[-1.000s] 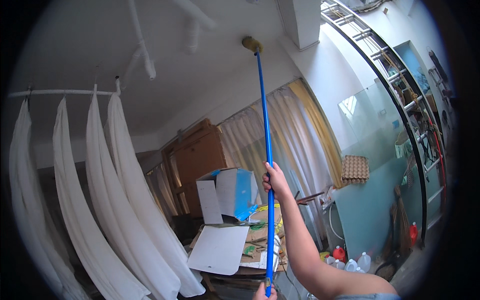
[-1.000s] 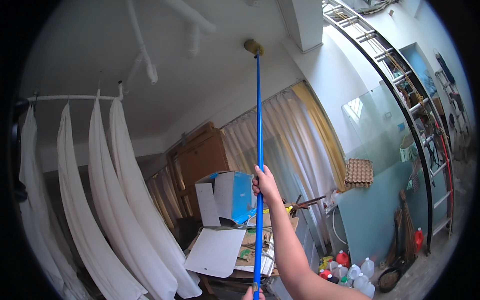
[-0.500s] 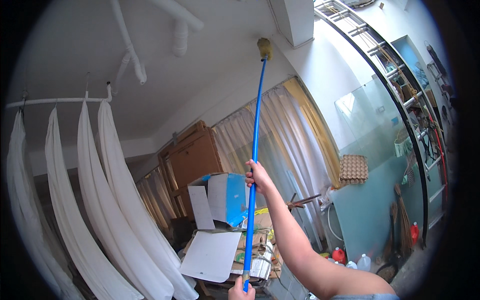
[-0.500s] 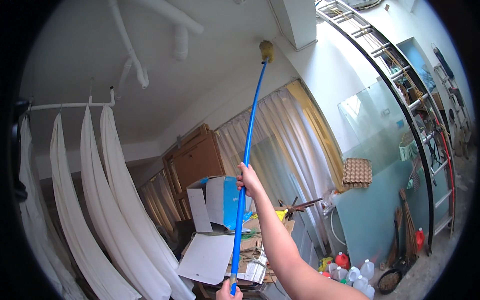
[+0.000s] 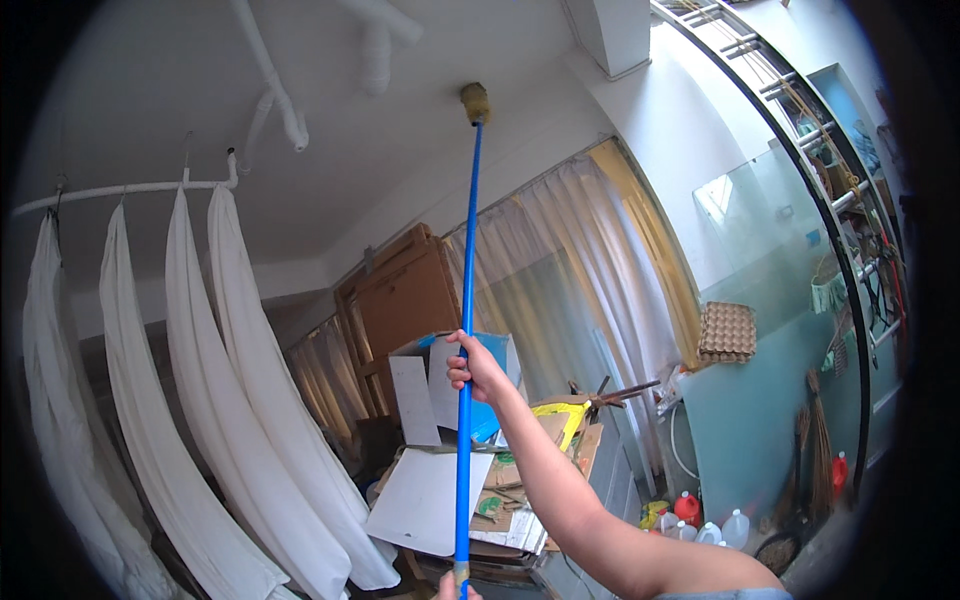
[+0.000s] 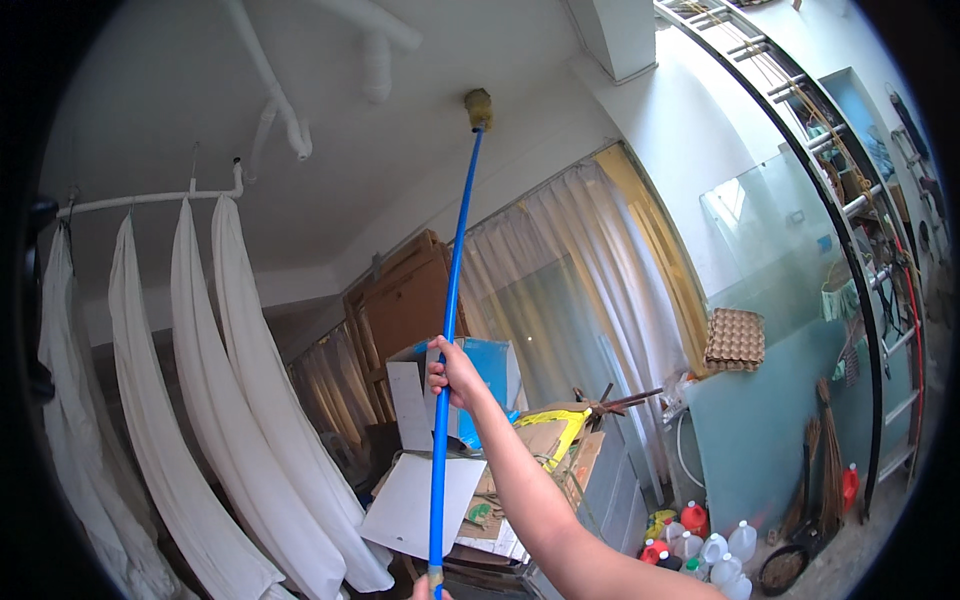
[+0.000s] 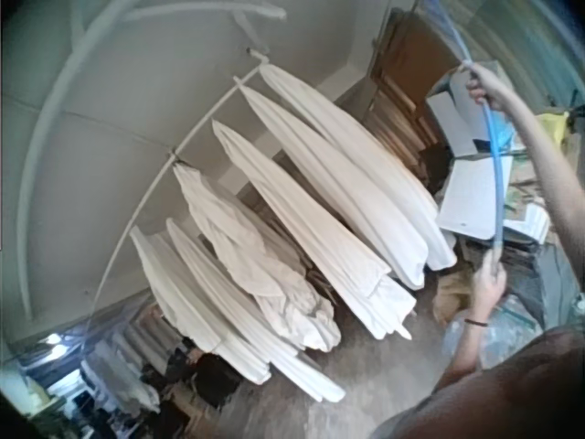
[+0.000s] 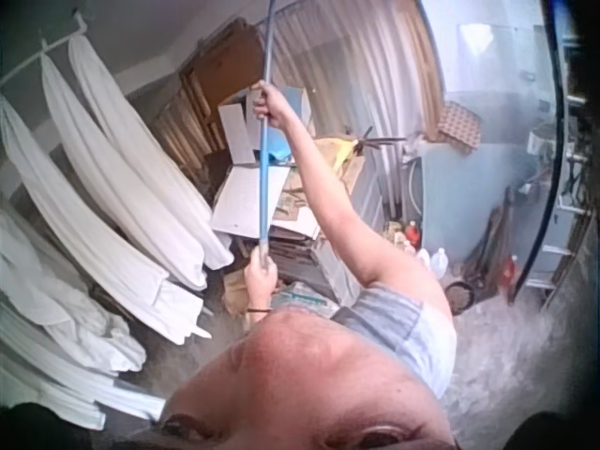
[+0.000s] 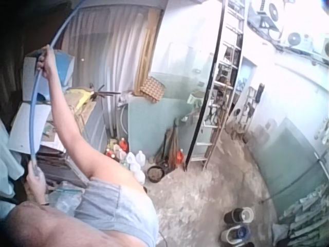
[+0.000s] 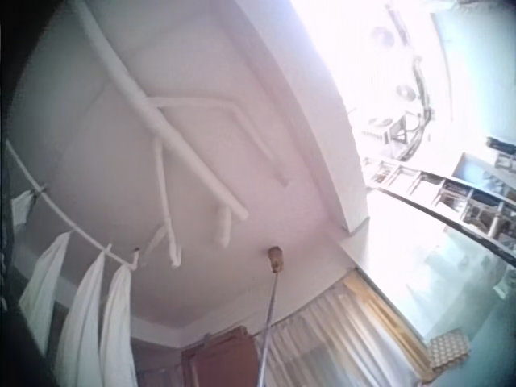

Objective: The person uses a long-handled duster to clean the ceiling and overhead pipes in a cluttered workspace. They repeatedly sweep the duster across the ceiling surface and along the pipe runs, moving around the room to reach different sections.

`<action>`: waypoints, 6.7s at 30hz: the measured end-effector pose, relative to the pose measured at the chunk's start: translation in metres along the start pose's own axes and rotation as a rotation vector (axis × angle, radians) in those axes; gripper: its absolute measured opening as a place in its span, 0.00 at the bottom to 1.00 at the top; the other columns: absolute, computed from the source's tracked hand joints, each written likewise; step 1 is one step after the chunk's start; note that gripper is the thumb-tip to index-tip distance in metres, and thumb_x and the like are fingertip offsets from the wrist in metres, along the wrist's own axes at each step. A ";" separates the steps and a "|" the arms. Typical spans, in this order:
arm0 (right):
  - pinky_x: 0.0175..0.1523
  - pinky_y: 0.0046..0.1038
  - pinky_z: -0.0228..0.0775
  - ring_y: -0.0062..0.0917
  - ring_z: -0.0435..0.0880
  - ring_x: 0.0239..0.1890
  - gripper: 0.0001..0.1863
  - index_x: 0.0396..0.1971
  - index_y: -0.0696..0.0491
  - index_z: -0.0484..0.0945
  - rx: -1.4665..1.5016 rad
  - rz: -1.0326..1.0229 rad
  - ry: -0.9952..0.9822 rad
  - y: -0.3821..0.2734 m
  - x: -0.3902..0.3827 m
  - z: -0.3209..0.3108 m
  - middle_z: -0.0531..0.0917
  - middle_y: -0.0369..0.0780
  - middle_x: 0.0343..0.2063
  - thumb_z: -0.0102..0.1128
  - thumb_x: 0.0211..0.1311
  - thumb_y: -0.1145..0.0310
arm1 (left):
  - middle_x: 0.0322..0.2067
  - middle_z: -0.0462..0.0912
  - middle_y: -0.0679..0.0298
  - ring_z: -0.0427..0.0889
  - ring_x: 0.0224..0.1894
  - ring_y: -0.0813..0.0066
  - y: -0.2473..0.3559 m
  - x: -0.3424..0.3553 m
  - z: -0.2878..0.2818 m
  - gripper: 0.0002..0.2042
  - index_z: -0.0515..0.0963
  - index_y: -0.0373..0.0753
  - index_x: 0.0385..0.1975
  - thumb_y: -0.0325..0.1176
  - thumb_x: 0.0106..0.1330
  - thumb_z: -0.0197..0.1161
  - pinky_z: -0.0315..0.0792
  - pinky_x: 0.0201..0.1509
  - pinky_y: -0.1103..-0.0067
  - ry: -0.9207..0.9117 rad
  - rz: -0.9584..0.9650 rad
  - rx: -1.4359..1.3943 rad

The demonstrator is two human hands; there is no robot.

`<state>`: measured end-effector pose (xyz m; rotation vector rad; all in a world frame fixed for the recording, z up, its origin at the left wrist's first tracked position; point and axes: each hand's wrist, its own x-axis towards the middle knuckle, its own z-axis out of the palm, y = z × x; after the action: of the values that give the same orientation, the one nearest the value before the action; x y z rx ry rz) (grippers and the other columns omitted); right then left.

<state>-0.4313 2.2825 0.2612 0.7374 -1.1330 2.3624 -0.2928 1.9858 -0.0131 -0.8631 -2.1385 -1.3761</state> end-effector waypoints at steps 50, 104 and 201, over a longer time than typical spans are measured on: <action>0.26 0.31 0.75 0.21 0.70 0.20 0.52 0.75 0.30 0.27 -0.462 0.217 -0.076 0.166 0.065 0.096 0.70 0.36 0.25 0.55 0.67 0.77 | 0.28 0.80 0.51 0.77 0.28 0.68 -0.006 0.042 -0.063 0.20 0.75 0.30 0.54 0.27 0.61 0.62 0.75 0.38 0.70 0.131 -0.097 -0.017; 0.21 0.32 0.76 0.22 0.72 0.16 0.51 0.72 0.30 0.22 -0.326 0.086 0.284 0.062 -0.073 -0.056 0.70 0.37 0.22 0.50 0.68 0.78 | 0.20 0.76 0.49 0.75 0.16 0.65 0.043 -0.012 -0.021 0.21 0.74 0.33 0.57 0.28 0.62 0.60 0.70 0.23 0.69 -0.209 -0.018 0.014; 0.18 0.33 0.72 0.28 0.76 0.13 0.46 0.75 0.39 0.36 -0.831 -0.323 0.640 -0.132 -0.145 -0.078 0.74 0.41 0.20 0.43 0.58 0.78 | 0.28 0.79 0.55 0.76 0.29 0.72 0.074 0.027 0.112 0.17 0.74 0.29 0.53 0.26 0.64 0.60 0.74 0.36 0.74 -0.412 0.186 -0.317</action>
<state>-0.2663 2.4013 0.2072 -0.1236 -1.3774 1.4575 -0.2629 2.1185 0.0066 -1.5443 -2.0793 -1.5689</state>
